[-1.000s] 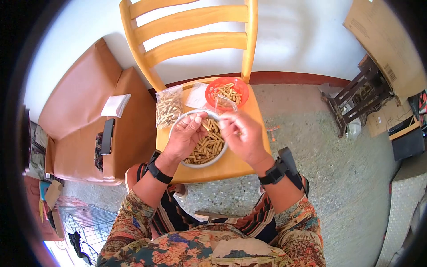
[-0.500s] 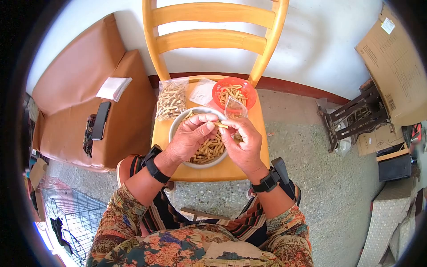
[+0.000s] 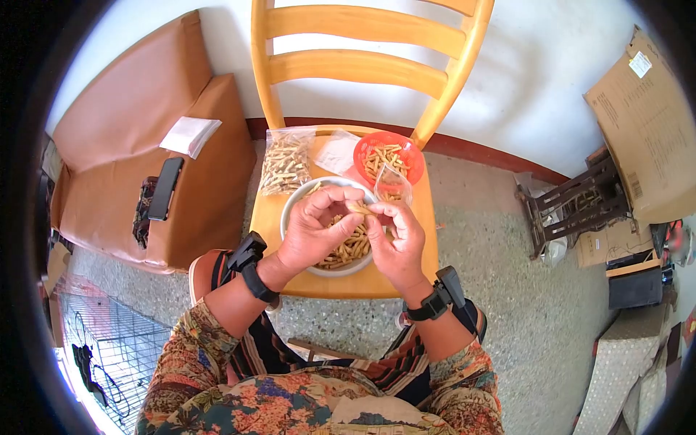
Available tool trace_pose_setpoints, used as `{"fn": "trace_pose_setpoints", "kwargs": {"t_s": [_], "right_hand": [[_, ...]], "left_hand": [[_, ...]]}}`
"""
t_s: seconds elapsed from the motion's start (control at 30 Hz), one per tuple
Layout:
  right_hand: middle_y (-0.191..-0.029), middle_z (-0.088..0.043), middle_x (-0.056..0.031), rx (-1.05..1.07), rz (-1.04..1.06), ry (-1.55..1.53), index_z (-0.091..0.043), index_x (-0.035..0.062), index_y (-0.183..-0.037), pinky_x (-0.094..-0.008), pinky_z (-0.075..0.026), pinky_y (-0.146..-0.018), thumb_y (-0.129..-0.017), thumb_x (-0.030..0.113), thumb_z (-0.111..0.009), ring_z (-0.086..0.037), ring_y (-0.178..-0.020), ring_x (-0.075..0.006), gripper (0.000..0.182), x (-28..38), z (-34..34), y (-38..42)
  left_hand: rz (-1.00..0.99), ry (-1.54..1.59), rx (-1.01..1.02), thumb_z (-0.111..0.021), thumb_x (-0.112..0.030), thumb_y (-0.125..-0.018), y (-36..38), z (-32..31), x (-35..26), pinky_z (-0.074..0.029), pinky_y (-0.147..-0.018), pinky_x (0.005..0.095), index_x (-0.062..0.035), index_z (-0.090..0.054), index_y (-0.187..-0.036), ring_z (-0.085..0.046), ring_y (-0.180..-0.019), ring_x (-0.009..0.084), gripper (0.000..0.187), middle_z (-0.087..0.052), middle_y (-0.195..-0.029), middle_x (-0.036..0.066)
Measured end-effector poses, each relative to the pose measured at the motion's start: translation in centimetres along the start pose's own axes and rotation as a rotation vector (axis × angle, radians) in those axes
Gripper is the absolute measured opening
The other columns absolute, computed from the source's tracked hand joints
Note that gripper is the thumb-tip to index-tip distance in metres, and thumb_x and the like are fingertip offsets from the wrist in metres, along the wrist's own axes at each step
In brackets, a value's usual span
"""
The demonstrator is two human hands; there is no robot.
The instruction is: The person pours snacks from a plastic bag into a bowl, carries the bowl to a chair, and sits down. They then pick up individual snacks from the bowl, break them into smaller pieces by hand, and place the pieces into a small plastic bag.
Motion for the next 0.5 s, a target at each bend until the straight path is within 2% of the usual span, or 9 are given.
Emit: {"fn": "trace_pose_setpoints", "kwargs": {"t_s": [0.03,0.13,0.2,0.5], "right_hand": [[-0.096,-0.057,-0.0042,-0.001,-0.061,-0.155,-0.055,-0.001,-0.102,-0.0228,-0.047,-0.076,-0.088,0.005,-0.062,-0.056,-0.085,-0.0086,0.017,-0.5,-0.2,0.2],[-0.1,-0.055,-0.0038,0.045,-0.079,-0.214,-0.053,-0.0013,-0.105,-0.0232,-0.046,-0.08,-0.091,0.008,-0.059,-0.055,-0.089,-0.0085,0.018,-0.6,-0.7,0.3],[-0.1,-0.055,-0.0035,0.051,-0.071,-0.195,-0.053,-0.0013,-0.105,-0.023,-0.046,-0.08,-0.091,0.008,-0.059,-0.054,-0.089,-0.0082,0.018,-0.6,-0.9,0.3],[-0.094,-0.055,-0.0024,0.067,-0.083,-0.144,-0.054,-0.0009,-0.103,-0.0221,-0.045,-0.076,-0.09,0.012,-0.061,-0.053,-0.083,-0.0072,0.019,-1.2,-1.0,0.5]], "left_hand": [[-0.001,0.001,-0.001,-0.065,0.002,-0.082,0.0,0.1,-0.1,-0.05,-0.074,0.0219,-0.0019,-0.063,-0.1,-0.059,-0.084,0.0081,0.018,-0.058,-0.089,0.003],[-0.113,-0.111,0.062,-0.066,0.002,-0.08,-0.1,-0.2,-1.0,-0.05,-0.073,0.0229,-0.0023,-0.064,-0.1,-0.058,-0.084,0.0087,0.02,-0.058,-0.087,0.003],[-0.156,-0.331,0.12,-0.068,0.0,-0.081,-0.2,-0.2,-1.9,-0.047,-0.076,0.0283,-0.0054,-0.064,-0.096,-0.057,-0.085,0.013,0.017,-0.06,-0.09,0.003],[-0.288,-0.494,0.089,-0.071,-0.003,-0.077,-0.1,-0.2,-2.4,-0.048,-0.075,0.0301,-0.0068,-0.065,-0.089,-0.059,-0.082,0.019,0.015,-0.062,-0.085,0.005]]}}
Point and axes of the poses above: each hand's wrist, its own y-axis away from the middle knuckle, its own z-axis out of the back of the hand, x = y × z, the point moved 6 cm from there along -y, towards the middle knuckle
